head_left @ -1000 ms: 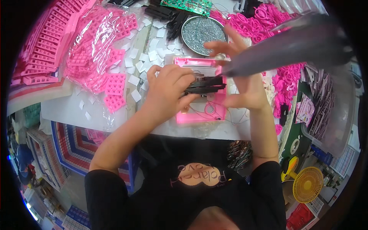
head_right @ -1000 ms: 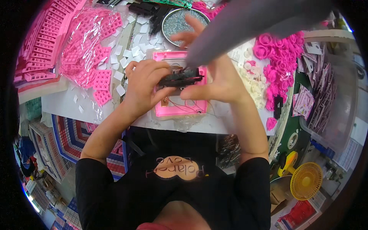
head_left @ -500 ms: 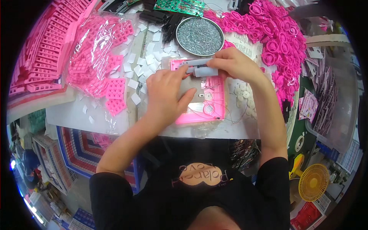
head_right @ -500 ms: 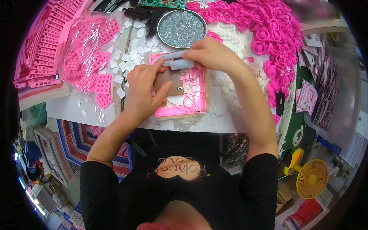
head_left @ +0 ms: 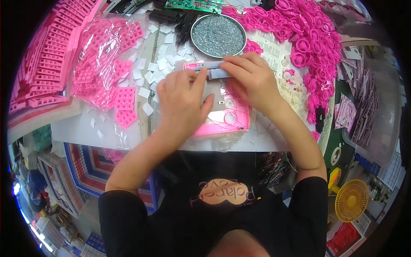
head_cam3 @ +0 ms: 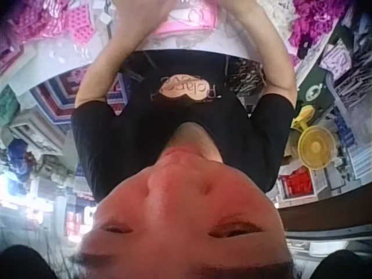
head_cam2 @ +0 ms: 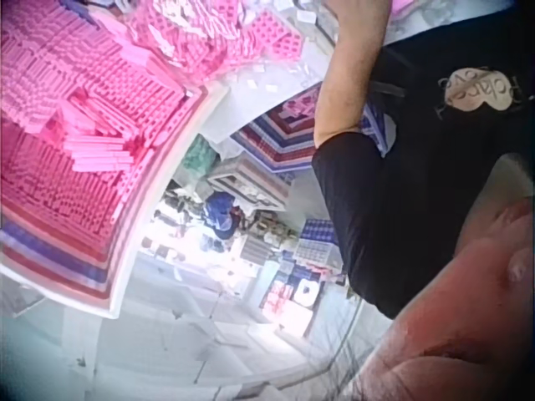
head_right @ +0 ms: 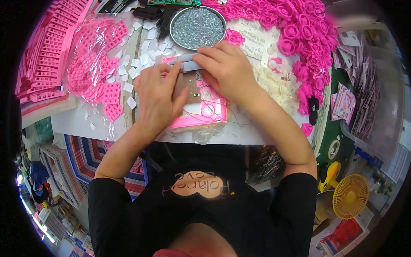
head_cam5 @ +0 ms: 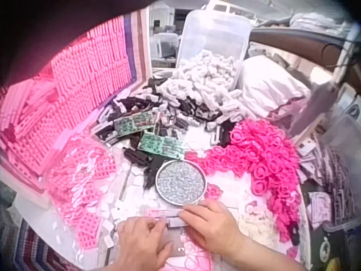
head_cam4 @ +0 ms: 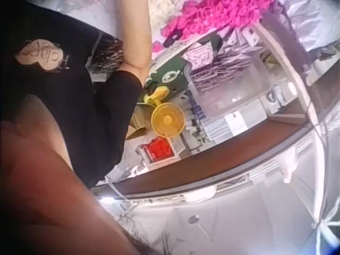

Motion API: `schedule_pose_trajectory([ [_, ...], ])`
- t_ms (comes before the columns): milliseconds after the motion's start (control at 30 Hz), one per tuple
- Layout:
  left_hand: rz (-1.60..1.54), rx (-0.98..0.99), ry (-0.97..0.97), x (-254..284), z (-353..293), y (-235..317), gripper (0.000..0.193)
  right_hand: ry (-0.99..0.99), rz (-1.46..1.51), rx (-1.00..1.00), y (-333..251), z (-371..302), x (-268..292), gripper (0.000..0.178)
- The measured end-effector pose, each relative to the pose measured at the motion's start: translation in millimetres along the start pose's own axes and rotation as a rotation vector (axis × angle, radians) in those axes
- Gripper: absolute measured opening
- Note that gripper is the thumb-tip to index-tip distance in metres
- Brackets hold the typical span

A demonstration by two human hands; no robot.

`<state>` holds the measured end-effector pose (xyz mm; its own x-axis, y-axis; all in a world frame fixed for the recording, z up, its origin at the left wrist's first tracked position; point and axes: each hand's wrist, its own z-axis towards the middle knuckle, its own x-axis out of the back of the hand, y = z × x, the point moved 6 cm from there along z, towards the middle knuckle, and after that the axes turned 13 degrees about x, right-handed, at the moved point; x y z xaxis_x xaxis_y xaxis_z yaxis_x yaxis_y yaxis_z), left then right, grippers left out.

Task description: Assembling the internal electronic components and housing for a pink toy piggy bank using a glue gun.

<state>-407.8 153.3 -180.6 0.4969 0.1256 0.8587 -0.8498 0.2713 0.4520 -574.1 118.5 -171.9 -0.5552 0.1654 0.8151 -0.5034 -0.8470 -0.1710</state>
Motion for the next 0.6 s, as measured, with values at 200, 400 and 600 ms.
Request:
schedule_pose_trajectory([
  [200, 0.002, -0.058, -0.016, 4.3, 9.6, -3.9, 0.040, -0.065, -0.007, -0.024, 3.9, -4.5, -8.4, 0.037],
  [400, -0.094, -0.071, -0.090, -23.1, 114.6, -34.1, 0.016, -0.084, 0.368, -0.123, 32.5, -5.1, -13.2, 0.030],
  [600, 0.257, -0.179, -0.177, -61.8, 146.6, -18.7, 0.014, 0.088, 0.337, -0.241, 72.7, -41.6, -5.8, 0.042],
])
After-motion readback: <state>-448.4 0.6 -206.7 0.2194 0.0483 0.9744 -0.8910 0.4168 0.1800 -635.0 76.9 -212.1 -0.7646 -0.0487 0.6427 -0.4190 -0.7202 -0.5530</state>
